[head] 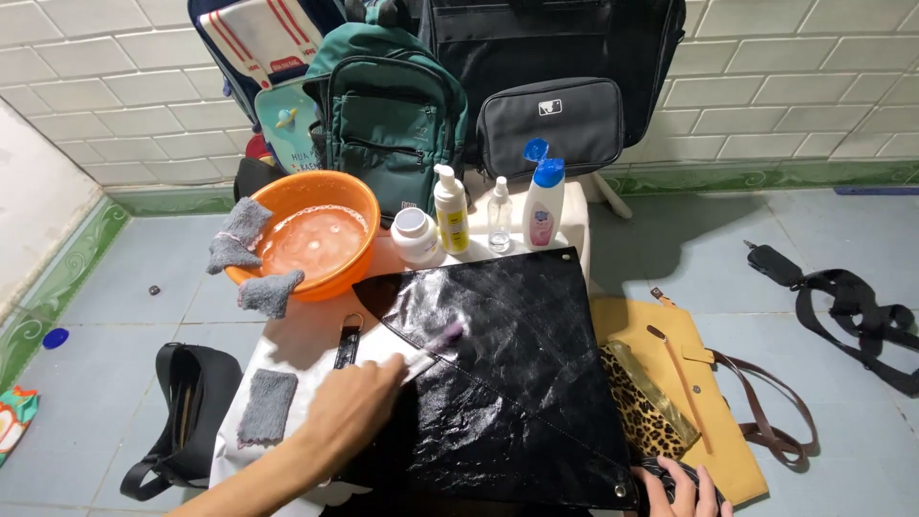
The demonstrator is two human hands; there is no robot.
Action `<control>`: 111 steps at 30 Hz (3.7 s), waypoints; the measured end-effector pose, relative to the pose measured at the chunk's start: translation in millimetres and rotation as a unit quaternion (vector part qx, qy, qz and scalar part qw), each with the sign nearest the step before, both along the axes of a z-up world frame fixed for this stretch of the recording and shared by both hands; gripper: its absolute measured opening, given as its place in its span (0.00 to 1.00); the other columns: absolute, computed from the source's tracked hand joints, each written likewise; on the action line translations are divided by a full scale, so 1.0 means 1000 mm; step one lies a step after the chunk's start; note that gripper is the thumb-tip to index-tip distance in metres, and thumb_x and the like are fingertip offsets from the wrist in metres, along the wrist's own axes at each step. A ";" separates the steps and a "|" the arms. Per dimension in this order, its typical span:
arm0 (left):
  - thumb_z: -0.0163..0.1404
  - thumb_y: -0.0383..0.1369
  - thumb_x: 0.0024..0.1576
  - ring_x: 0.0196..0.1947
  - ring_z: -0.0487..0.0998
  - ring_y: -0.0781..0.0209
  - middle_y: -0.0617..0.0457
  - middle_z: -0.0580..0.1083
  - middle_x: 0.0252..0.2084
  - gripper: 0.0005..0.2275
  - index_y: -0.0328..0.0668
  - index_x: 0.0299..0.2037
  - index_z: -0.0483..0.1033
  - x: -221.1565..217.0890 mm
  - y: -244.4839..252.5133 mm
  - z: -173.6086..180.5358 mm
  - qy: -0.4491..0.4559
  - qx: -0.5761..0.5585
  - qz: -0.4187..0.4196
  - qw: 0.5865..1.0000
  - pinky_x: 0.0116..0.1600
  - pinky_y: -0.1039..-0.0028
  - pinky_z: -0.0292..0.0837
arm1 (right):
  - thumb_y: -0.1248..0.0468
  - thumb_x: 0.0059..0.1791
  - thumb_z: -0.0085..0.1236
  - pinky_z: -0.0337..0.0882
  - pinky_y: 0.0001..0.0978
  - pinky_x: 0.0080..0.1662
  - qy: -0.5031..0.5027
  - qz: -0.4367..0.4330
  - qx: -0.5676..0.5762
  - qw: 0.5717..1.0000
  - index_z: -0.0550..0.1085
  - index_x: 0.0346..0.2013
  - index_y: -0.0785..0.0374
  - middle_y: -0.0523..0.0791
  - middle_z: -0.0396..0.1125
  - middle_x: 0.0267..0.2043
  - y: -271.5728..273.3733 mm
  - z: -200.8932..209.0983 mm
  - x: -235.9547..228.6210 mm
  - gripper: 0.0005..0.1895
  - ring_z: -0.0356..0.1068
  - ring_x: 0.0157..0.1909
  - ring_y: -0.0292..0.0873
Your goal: Scrubbing a black leather piece with a toothbrush and cleaning solution to remove dirt or apply treatment.
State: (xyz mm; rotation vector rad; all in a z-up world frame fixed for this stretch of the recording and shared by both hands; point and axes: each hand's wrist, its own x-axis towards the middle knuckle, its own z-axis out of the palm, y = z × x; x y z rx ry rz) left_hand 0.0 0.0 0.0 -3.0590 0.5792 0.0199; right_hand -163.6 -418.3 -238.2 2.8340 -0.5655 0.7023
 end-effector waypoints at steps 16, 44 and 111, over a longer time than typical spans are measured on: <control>0.34 0.45 0.69 0.17 0.74 0.53 0.50 0.75 0.22 0.15 0.47 0.38 0.67 -0.021 0.004 0.022 0.130 -0.116 0.030 0.984 0.26 0.63 0.73 | 0.53 0.43 0.63 0.58 0.43 0.78 -0.037 0.091 0.022 0.995 0.82 0.34 0.38 0.30 0.68 0.55 -0.035 -0.051 0.003 0.06 0.58 0.70 0.43; 0.44 0.32 0.61 0.16 0.77 0.46 0.45 0.75 0.22 0.05 0.37 0.40 0.66 0.010 -0.053 -0.001 -0.040 -0.010 -0.060 0.997 0.22 0.54 0.74 | 0.46 0.44 0.59 0.58 0.49 0.77 0.019 0.000 0.008 1.000 0.79 0.38 0.29 0.25 0.66 0.57 -0.005 -0.001 -0.002 0.09 0.57 0.74 0.41; 0.41 0.50 0.65 0.24 0.81 0.41 0.48 0.77 0.29 0.12 0.57 0.48 0.61 -0.128 -0.092 -0.044 0.143 -0.004 0.093 0.985 0.31 0.45 0.77 | 0.62 0.30 0.66 0.43 0.49 0.79 0.047 -0.048 0.151 0.986 0.80 0.42 0.42 0.29 0.64 0.63 0.058 0.115 -0.017 0.25 0.53 0.77 0.42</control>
